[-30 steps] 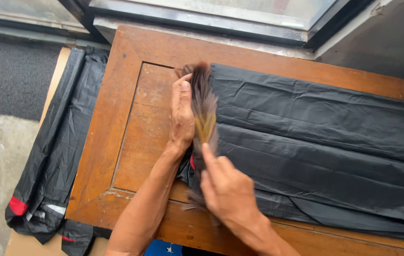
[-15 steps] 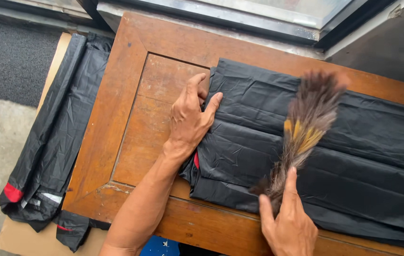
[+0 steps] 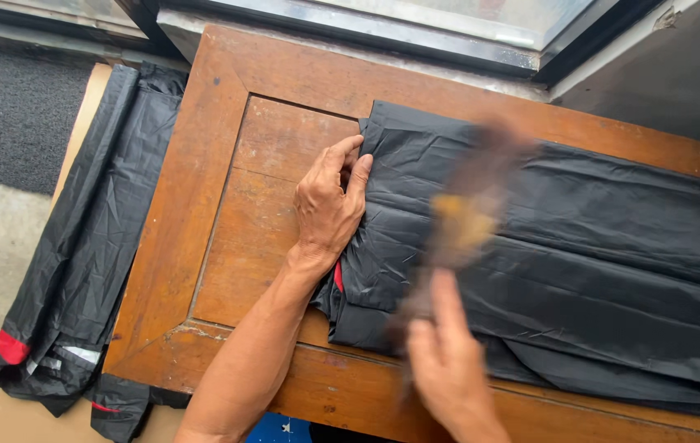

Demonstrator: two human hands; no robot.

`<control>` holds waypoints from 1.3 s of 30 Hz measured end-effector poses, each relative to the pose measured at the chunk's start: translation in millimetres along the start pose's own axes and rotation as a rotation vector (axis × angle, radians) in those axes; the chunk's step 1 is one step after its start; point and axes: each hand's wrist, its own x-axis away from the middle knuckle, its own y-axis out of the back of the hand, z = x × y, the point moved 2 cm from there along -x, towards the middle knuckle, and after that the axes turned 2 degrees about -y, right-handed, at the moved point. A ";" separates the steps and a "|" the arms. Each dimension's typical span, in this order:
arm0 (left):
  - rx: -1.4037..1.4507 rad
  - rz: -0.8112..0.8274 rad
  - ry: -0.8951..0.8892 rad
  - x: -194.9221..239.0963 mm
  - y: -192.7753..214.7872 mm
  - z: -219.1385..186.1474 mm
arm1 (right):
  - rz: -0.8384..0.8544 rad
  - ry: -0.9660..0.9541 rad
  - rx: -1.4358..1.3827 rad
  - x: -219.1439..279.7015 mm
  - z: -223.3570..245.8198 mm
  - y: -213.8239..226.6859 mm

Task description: The person uses a feather duster to sweep a black fabric item with red accents that is laid out on a wooden table. They repeatedly unfold, sweep, and refold the fabric while holding it in place with their left hand.

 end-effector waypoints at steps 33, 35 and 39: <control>-0.517 0.121 -0.048 12.8 -4.0 -20.8 | -0.208 0.102 0.427 -7.4 -12.9 13.6; -0.732 0.143 -0.192 14.6 -10.4 -20.0 | -0.330 0.586 0.517 -2.6 -8.2 -7.7; -0.758 0.184 -0.292 7.0 9.4 -6.2 | -0.292 0.830 0.513 5.7 23.4 -14.0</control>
